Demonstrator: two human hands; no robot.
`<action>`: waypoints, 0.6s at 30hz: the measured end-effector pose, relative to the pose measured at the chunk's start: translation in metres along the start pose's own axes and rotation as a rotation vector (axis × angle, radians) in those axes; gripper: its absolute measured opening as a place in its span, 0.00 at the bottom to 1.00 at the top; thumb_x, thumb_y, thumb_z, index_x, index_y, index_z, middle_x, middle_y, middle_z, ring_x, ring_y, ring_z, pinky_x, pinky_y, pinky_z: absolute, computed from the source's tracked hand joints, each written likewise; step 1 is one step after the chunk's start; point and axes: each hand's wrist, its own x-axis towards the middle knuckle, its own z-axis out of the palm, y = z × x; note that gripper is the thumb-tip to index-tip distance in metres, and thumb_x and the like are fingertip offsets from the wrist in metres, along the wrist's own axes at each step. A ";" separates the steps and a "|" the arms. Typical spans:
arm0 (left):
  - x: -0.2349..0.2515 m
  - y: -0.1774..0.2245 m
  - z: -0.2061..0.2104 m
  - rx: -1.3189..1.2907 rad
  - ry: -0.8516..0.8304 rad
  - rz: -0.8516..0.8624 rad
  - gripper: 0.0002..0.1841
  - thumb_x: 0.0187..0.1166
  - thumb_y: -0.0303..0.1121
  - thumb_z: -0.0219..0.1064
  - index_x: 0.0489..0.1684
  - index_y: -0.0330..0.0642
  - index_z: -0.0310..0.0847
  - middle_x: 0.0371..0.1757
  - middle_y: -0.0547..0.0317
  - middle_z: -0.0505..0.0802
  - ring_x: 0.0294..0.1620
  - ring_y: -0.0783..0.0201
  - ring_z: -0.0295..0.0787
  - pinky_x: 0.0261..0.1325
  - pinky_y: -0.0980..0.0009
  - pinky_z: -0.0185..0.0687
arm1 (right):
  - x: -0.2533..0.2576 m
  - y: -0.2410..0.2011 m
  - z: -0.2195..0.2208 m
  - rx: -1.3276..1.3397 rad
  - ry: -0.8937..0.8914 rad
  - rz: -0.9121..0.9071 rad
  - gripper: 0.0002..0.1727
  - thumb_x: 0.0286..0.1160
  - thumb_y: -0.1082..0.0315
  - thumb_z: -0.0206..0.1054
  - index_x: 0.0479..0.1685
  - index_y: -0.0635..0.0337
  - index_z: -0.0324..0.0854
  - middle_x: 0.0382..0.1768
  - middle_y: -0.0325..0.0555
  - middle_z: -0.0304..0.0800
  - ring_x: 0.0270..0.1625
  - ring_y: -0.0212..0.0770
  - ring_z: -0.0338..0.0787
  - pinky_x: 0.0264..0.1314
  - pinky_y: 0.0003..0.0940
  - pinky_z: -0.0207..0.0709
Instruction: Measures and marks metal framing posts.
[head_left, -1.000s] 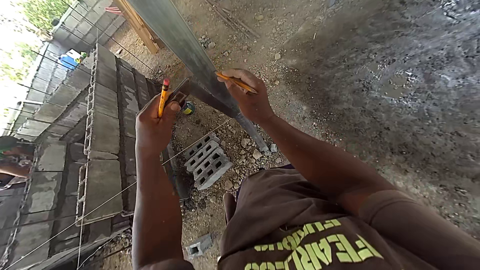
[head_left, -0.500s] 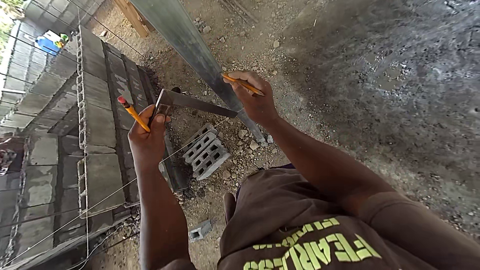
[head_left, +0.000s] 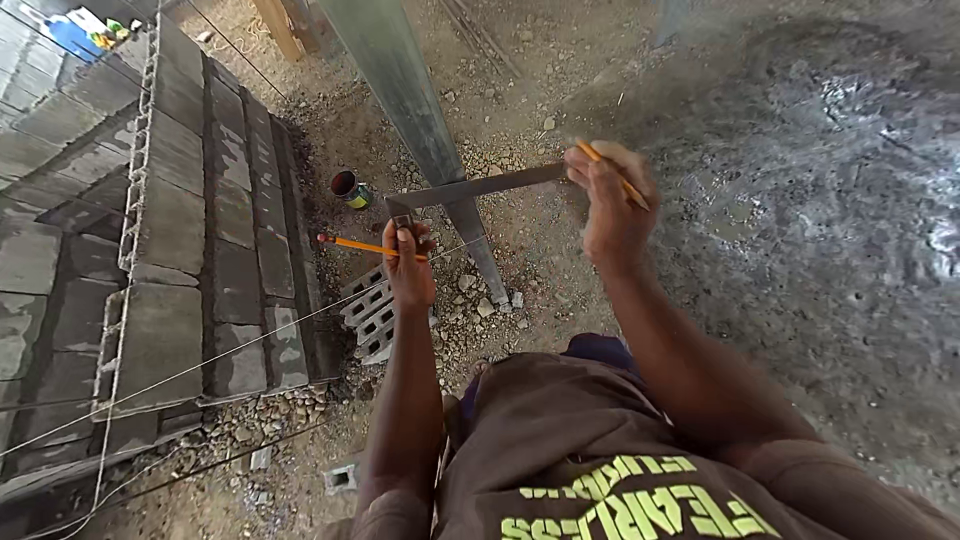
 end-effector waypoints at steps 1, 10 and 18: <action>0.000 -0.014 0.009 -0.034 0.036 -0.001 0.17 0.91 0.47 0.56 0.74 0.62 0.72 0.60 0.67 0.90 0.60 0.64 0.88 0.62 0.64 0.86 | 0.004 -0.004 -0.019 -0.021 -0.006 -0.004 0.16 0.89 0.67 0.57 0.63 0.68 0.80 0.60 0.56 0.93 0.63 0.54 0.93 0.69 0.54 0.86; 0.015 -0.063 0.088 0.011 0.397 0.227 0.23 0.95 0.44 0.48 0.81 0.40 0.63 0.64 0.57 0.86 0.66 0.64 0.83 0.75 0.57 0.78 | 0.058 -0.036 -0.178 -0.204 -0.116 0.112 0.14 0.88 0.65 0.55 0.61 0.61 0.81 0.54 0.48 0.96 0.54 0.51 0.96 0.59 0.50 0.91; 0.022 -0.061 0.113 0.034 0.579 0.289 0.23 0.96 0.43 0.46 0.81 0.40 0.65 0.63 0.57 0.87 0.64 0.65 0.85 0.71 0.59 0.81 | 0.132 -0.066 -0.161 -0.168 -0.527 -0.012 0.14 0.86 0.60 0.63 0.60 0.56 0.85 0.50 0.41 0.96 0.49 0.44 0.96 0.54 0.44 0.92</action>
